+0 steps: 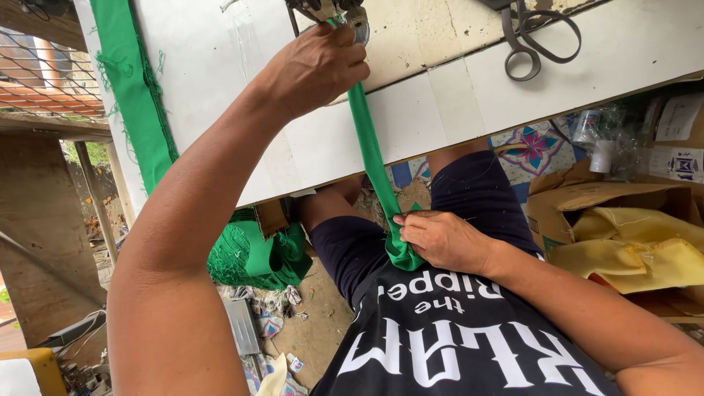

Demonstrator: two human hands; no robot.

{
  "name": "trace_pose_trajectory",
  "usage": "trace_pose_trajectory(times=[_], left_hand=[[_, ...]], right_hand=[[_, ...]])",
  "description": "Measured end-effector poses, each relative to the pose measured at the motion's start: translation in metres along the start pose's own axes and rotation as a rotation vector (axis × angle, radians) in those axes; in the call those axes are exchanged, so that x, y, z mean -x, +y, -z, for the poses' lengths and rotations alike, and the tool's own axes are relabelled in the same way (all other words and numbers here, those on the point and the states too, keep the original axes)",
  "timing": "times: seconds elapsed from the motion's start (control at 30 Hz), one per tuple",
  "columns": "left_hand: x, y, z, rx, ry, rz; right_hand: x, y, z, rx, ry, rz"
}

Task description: Folding the edges of a green fabric strip to prepare it for sewing at a workstation.

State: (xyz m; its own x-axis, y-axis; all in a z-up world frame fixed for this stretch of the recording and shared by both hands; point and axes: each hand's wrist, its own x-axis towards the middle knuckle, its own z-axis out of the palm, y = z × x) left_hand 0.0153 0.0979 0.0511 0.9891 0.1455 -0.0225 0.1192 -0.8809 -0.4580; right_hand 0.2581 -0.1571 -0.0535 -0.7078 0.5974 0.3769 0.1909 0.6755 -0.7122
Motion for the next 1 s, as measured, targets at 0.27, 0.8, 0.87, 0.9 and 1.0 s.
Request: trace_pose_trajectory(times=[0.27,0.8,0.87,0.9,1.0], left_hand=[[0.006,0.058,-0.011,0.404,0.203,0.568],[0.029,0.11,0.003,0.508,0.292,0.684],[0.031,0.107,0.004,0.425,0.348,0.605],[0.034,0.108,0.005,0.433,0.351,0.621],[0.035,0.104,0.004,0.327,0.332,0.635]], right_hand=[[-0.001,-0.005,0.003,-0.038,-0.007,0.007],[-0.004,-0.054,0.027,-0.056,-0.054,0.033],[-0.012,-0.054,0.023,-0.088,-0.012,0.058],[-0.015,-0.056,0.022,-0.093,-0.029,0.054],[-0.024,-0.056,0.024,-0.121,-0.038,0.04]])
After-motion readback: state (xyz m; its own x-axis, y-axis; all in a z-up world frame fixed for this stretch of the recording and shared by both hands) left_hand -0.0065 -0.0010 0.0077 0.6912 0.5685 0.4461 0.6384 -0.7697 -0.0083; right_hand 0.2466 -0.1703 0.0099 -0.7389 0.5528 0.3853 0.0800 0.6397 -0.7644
